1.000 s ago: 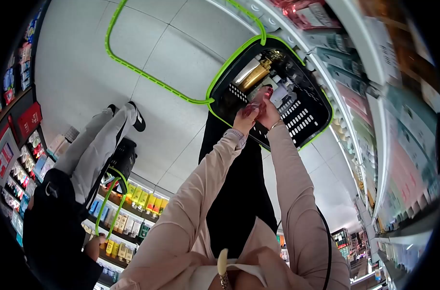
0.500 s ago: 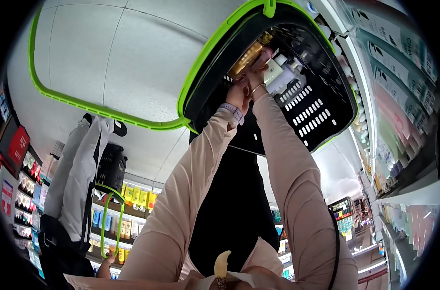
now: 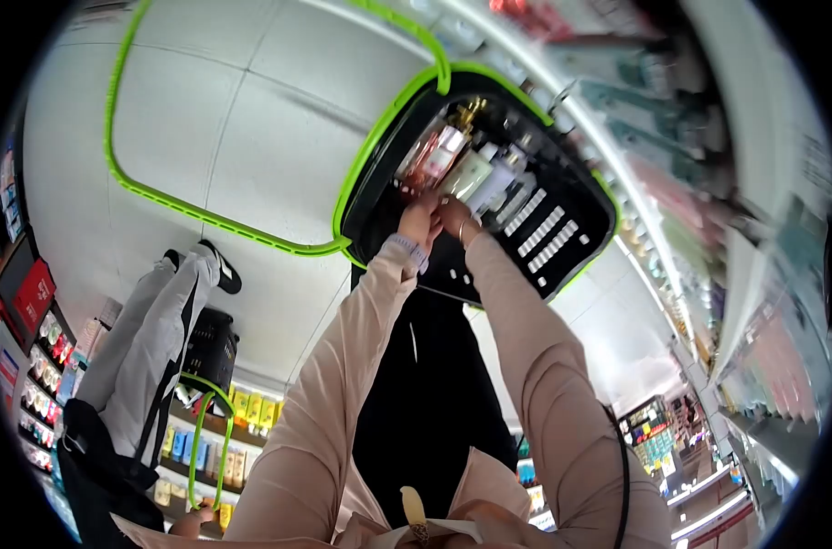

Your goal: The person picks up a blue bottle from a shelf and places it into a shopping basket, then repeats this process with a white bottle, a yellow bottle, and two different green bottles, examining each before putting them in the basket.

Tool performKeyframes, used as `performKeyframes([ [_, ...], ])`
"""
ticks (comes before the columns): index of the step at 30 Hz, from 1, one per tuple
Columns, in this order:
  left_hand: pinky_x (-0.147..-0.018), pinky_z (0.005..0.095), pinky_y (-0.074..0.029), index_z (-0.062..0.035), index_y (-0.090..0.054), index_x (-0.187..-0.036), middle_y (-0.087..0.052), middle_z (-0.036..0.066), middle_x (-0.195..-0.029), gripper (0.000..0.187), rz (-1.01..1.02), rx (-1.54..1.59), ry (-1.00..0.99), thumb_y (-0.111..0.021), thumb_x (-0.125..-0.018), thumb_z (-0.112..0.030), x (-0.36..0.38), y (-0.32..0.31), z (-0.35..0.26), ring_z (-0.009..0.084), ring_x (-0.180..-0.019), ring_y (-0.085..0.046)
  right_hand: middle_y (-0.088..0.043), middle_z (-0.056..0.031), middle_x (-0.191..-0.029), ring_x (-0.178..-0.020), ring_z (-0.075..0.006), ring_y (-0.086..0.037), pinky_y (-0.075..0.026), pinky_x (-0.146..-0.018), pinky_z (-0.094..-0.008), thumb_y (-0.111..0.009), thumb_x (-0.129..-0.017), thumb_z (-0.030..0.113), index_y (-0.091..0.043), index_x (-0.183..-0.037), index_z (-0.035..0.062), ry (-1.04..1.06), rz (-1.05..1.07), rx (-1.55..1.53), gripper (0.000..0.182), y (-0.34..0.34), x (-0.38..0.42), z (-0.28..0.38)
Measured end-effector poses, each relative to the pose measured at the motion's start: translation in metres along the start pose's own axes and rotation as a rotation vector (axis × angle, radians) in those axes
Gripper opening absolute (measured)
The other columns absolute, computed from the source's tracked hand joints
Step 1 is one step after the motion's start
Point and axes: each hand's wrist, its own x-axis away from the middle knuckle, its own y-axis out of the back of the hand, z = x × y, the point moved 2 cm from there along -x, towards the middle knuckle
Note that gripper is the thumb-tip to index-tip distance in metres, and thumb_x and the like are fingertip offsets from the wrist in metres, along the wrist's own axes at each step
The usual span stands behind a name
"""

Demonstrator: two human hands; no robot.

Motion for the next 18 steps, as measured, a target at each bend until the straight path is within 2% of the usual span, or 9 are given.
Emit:
performKeyframes([
  [2,-0.078,0.0295,-0.04,-0.0137,-0.047,-0.111,-0.05,0.002,-0.109,0.033,0.007,-0.035,0.009,-0.046,-0.083,-0.029,0.033,0.0,-0.002,0.0156,-0.09,-0.05,-0.061,-0.0184,-0.084,-0.083,-0.0306,-0.059,-0.045,-0.072,-0.0355,-0.043,-0.079,0.019,-0.061,-0.086,0.0018,0.064,-0.032,0.078,0.026,0.015,0.037,0.021],
  [3,-0.085,0.032,-0.037,-0.0134,-0.042,-0.119,-0.045,0.004,-0.119,0.039,0.031,-0.034,-0.019,-0.044,-0.084,-0.032,0.055,-0.003,-0.002,0.0182,-0.097,-0.048,-0.06,-0.019,-0.086,-0.083,-0.0325,-0.058,-0.045,-0.073,-0.0367,-0.041,-0.079,0.022,-0.061,-0.089,0.0032,0.202,-0.018,0.321,0.029,0.014,0.039,0.009],
  [5,-0.091,0.0356,-0.031,-0.0132,-0.039,-0.122,-0.043,0.006,-0.122,0.044,0.085,-0.103,-0.04,-0.042,-0.084,-0.035,0.095,-0.007,-0.005,0.0193,-0.105,-0.044,-0.059,-0.0194,-0.091,-0.087,-0.0321,-0.057,-0.043,-0.076,-0.0376,-0.038,-0.08,0.024,-0.06,-0.091,0.0051,0.164,0.069,0.364,0.031,0.034,0.077,0.033],
  [8,-0.076,0.0336,-0.039,-0.013,-0.051,-0.101,-0.055,0.002,-0.093,0.03,0.07,-0.148,-0.049,-0.048,-0.081,-0.036,0.175,-0.019,-0.008,0.0161,-0.085,-0.051,-0.058,-0.0211,-0.089,-0.084,-0.033,-0.056,-0.044,-0.074,-0.0394,-0.038,-0.075,0.013,-0.06,-0.089,0.003,0.328,0.066,0.435,0.028,0.047,0.11,0.036],
  [9,-0.057,0.0251,-0.042,-0.0144,-0.053,-0.095,-0.057,-0.001,-0.08,0.022,0.099,-0.162,-0.12,-0.046,-0.082,-0.031,0.203,-0.024,-0.005,0.0119,-0.07,-0.053,-0.058,-0.0218,-0.09,-0.084,-0.0343,-0.056,-0.043,-0.074,-0.0402,-0.039,-0.072,0.01,-0.06,-0.088,0.0025,0.349,0.076,0.509,0.027,0.068,0.15,0.073],
  [10,-0.057,0.0266,-0.043,-0.0135,-0.053,-0.094,-0.057,0.0,-0.079,0.02,0.17,-0.153,-0.085,-0.047,-0.083,-0.029,0.221,-0.024,0.0,0.0127,-0.07,-0.054,-0.057,-0.0221,-0.091,-0.083,-0.0349,-0.056,-0.044,-0.074,-0.04,-0.04,-0.073,0.01,-0.058,-0.093,0.0032,0.459,0.076,0.577,0.028,0.092,0.19,0.107],
  [12,-0.059,0.0296,-0.045,-0.0128,-0.054,-0.092,-0.057,0.002,-0.078,0.016,0.375,-0.095,0.043,-0.047,-0.083,-0.024,0.22,-0.012,0.016,0.0156,-0.071,-0.055,-0.057,-0.0205,-0.093,-0.088,-0.0323,-0.055,-0.044,-0.077,-0.0367,-0.039,-0.079,0.012,-0.048,-0.108,0.0052,0.4,0.005,0.435,0.031,0.148,0.298,0.189],
  [16,-0.056,0.0289,-0.045,-0.009,-0.056,-0.084,-0.057,0.004,-0.075,0.014,0.334,-0.129,0.079,-0.05,-0.081,-0.022,0.307,-0.037,-0.004,0.0168,-0.069,-0.056,-0.056,-0.0122,-0.101,-0.093,-0.0177,-0.054,-0.042,-0.08,-0.0279,-0.039,-0.083,0.004,-0.045,-0.112,0.0042,0.662,-0.099,-0.031,0.03,0.213,0.391,0.225],
  [18,-0.06,0.0281,-0.045,-0.0112,-0.056,-0.083,-0.057,0.002,-0.073,0.011,0.562,-0.043,0.036,-0.048,-0.081,-0.018,0.323,-0.05,-0.036,0.0157,-0.069,-0.055,-0.054,-0.0101,-0.103,-0.093,-0.0138,-0.051,-0.042,-0.08,-0.0242,-0.036,-0.084,-0.001,-0.044,-0.115,0.0034,0.783,-0.093,-0.367,0.032,0.243,0.439,0.234],
])
